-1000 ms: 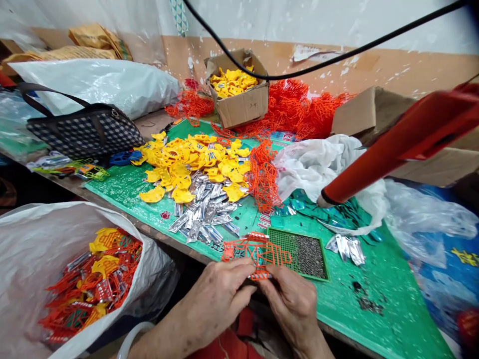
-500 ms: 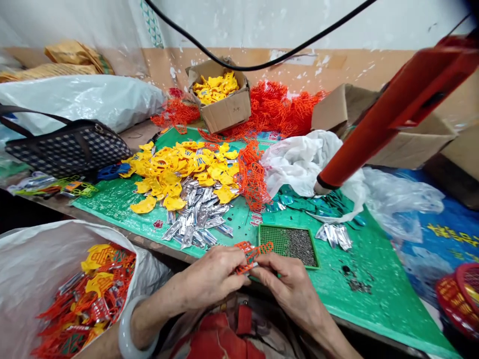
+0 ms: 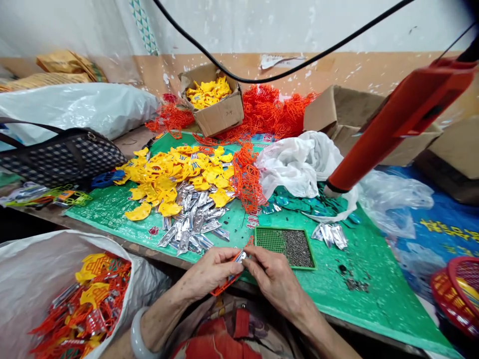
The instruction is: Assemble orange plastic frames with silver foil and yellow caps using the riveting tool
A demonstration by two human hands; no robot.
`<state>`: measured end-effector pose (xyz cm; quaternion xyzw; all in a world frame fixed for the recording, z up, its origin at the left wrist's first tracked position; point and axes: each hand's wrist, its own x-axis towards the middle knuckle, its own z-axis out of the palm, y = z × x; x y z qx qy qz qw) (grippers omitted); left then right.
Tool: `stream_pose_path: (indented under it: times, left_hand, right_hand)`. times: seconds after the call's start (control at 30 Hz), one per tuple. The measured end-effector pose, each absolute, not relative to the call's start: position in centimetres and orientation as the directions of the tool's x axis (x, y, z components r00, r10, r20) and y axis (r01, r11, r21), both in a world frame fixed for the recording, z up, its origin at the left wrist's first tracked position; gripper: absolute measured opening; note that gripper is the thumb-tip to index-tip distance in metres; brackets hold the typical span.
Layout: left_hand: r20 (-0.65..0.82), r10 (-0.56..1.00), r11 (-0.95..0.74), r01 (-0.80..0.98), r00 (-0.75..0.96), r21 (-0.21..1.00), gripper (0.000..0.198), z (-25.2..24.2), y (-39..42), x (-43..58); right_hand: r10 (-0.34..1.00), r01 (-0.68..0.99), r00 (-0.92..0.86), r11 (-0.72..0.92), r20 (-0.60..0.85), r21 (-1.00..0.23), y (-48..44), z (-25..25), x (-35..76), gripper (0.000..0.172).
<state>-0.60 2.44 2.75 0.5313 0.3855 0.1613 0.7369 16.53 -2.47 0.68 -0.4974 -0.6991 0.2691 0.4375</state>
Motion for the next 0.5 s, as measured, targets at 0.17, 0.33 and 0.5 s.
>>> stream_pose_path:
  times: [0.17, 0.33, 0.5]
  left_hand:
    - [-0.5, 0.695, 0.531, 0.1, 0.517, 0.842, 0.028, 2.0, 2.4, -0.8]
    - [-0.456, 0.744, 0.56, -0.083, 0.489, 0.825, 0.027, 1.9, 1.8, -0.6]
    - [-0.459, 0.772, 0.562, -0.135, 0.44, 0.816, 0.029, 2.3, 1.1, -0.2]
  right_hand:
    - [0.852, 0.552, 0.261, 0.253, 0.453, -0.794, -2.7, 2.1, 21.0, 0.017]
    - [0.477, 0.567, 0.695, 0.097, 0.538, -0.818, -0.8, 4.8, 28.0, 0.042]
    - [0.499, 0.605, 0.624, 0.179, 0.601, -0.776, 3.0, 8.6, 33.3, 0.072]
